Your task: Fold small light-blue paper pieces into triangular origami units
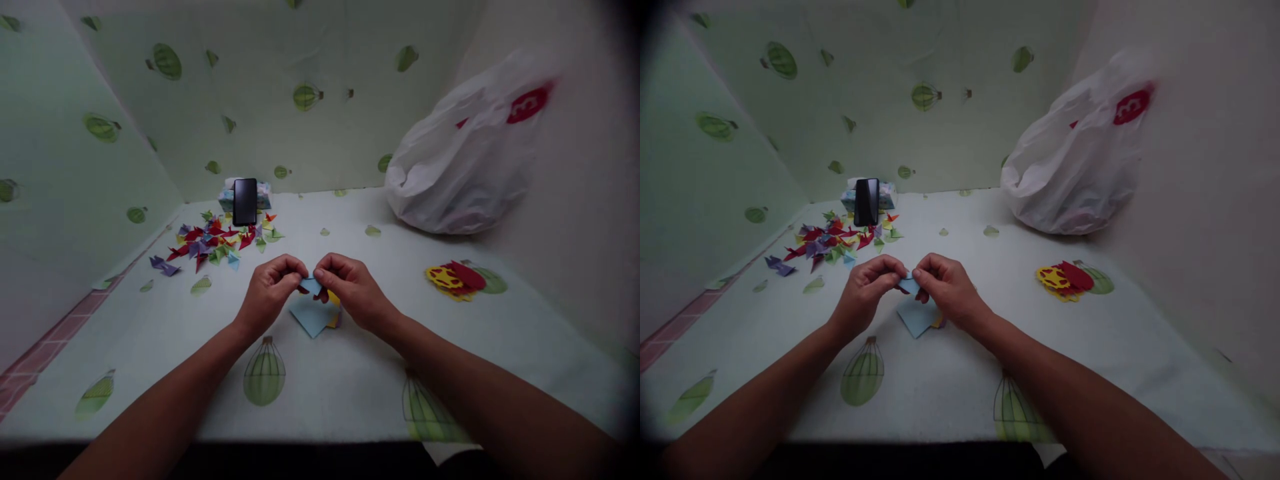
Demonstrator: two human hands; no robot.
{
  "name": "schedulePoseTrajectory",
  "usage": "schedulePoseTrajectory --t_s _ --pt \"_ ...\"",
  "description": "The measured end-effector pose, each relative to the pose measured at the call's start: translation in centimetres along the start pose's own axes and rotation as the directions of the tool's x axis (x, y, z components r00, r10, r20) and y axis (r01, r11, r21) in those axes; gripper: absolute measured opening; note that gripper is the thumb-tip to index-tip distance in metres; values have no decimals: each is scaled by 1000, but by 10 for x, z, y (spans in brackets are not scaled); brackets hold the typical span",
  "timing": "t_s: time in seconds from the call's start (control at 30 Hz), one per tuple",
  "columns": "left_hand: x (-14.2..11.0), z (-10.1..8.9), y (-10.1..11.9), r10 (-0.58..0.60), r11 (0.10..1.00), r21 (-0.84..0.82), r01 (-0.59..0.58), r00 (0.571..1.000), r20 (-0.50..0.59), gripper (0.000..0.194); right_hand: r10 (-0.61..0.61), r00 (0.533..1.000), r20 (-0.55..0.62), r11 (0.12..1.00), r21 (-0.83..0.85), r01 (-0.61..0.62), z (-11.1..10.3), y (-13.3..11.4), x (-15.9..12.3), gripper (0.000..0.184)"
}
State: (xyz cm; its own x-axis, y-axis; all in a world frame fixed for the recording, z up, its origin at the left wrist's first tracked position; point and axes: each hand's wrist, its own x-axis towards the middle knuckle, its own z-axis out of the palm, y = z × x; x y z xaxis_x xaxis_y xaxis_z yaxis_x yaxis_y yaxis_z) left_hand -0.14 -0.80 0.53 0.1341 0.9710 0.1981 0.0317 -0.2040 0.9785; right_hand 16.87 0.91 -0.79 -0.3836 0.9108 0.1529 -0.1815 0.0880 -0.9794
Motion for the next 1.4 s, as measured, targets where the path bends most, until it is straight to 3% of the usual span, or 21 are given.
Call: schedulePoseTrajectory --t_s 0.17,0.33,0.6,0.8,0.97,1.13,1.23,1.4 --pt "3 0 -4 -31 997 -74 31 1000 2 18 -27 1000 -10 997 -66 27 0 -2 -1 24" --pt "4 0 -5 -83 996 -27 83 997 4 21 -32 999 -15 997 -67 31 -1 -2 -1 24" --pt "1 1 -7 30 991 132 -28 999 -18 17 -31 999 22 998 -63 32 -2 0 0 25" --pt "2 1 -5 -2 1000 25 2 1000 3 18 -152 988 -4 957 -250 146 -3 0 -1 19" --pt "2 1 -3 24 1000 -7 -24 999 -23 17 -333 943 -1 831 -474 292 -3 1 -4 13" --pt "0 1 -3 41 998 -44 -42 999 -13 16 -537 842 54 665 -586 462 0 0 -7 11" --pt "0 1 -3 61 997 -50 -62 998 -20 15 -582 810 70 625 -599 501 1 -2 -7 12" --pt "0 1 -3 116 993 -10 -117 993 -25 11 -594 801 80 607 -609 511 2 -3 -8 13"
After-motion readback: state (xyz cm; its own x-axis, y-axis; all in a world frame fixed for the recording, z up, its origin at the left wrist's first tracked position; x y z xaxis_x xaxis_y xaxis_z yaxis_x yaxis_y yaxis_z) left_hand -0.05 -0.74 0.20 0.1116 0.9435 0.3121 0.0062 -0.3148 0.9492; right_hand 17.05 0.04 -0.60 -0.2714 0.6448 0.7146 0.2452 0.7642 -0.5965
